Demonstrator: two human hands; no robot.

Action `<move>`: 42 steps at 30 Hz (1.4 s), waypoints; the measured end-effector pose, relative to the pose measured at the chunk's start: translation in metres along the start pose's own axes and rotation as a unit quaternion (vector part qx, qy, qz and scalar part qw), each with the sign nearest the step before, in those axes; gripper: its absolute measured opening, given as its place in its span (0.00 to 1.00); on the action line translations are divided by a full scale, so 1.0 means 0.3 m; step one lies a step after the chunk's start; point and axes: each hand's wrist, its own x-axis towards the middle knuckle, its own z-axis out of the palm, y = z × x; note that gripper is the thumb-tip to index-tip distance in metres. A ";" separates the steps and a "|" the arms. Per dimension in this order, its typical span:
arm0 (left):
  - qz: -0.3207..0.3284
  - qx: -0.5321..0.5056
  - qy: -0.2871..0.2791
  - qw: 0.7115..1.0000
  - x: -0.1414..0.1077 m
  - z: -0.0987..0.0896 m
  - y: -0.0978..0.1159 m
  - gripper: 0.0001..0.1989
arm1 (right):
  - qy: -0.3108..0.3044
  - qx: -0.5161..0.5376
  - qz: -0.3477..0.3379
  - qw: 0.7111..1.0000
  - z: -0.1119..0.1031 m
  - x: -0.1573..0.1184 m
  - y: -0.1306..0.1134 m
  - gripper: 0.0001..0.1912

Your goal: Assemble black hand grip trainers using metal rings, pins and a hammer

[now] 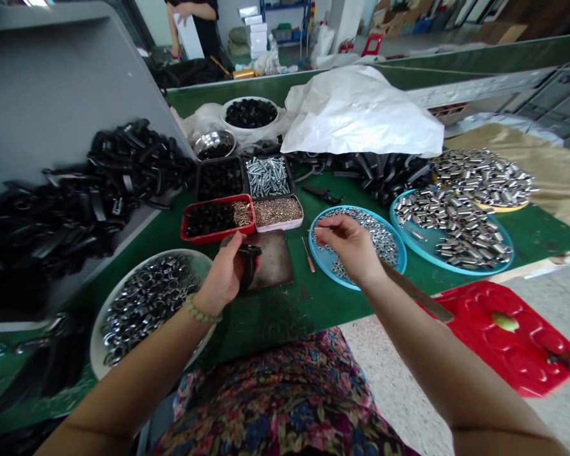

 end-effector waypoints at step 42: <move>0.217 0.298 -0.060 0.927 0.030 -0.071 0.001 0.26 | -0.257 -0.165 -0.071 0.950 0.244 0.007 -0.045 0.06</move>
